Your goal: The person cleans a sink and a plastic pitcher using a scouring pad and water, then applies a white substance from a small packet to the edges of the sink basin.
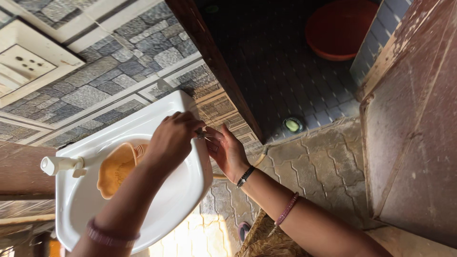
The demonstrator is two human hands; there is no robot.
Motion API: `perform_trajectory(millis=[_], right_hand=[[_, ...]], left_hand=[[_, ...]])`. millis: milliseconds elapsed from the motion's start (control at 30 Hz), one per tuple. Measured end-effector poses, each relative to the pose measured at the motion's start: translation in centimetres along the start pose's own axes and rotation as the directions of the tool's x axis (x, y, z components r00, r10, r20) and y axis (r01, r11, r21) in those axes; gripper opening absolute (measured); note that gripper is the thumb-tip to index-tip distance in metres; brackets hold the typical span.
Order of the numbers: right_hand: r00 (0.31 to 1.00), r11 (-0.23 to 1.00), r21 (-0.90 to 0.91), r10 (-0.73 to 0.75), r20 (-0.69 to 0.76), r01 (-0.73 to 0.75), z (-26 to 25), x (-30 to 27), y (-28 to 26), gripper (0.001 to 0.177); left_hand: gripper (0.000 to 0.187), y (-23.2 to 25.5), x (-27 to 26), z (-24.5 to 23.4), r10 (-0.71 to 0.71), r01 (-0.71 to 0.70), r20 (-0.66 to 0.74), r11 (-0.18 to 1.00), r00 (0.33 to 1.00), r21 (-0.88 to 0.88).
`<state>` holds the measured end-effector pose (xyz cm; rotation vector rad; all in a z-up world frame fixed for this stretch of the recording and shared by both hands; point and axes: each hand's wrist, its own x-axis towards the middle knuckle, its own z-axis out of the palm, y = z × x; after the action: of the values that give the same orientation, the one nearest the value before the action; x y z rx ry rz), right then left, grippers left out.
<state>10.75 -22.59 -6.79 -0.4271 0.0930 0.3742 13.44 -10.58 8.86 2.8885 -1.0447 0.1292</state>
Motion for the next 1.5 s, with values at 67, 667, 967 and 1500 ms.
perform_trajectory(millis=[67,667,967,1500], right_hand=[[1.000,0.993,0.119,0.003,-0.031,0.001,-0.3,-0.1,0.6,0.087],[0.999,0.999,0.048,-0.004,0.035,0.002,-0.9,-1.4,-2.6,0.105],[0.999,0.999,-0.022,0.041,-0.016,-0.042,-0.8,-3.3,-3.0,0.096],[0.996,0.990,-0.137,0.045,0.073,-0.035,-0.4,-3.0,-3.0,0.111]], left_hand=[[0.019,-1.2,2.7,2.4,0.022,-0.051,0.200,0.989,0.979,0.142],[0.016,-0.7,8.2,3.4,-0.102,-0.144,0.339,0.766,0.935,0.627],[0.017,-2.1,5.9,5.5,-0.042,-0.201,0.383,0.794,0.923,0.574],[0.014,4.7,-1.5,5.2,0.146,-0.172,0.158,0.970,0.977,0.170]])
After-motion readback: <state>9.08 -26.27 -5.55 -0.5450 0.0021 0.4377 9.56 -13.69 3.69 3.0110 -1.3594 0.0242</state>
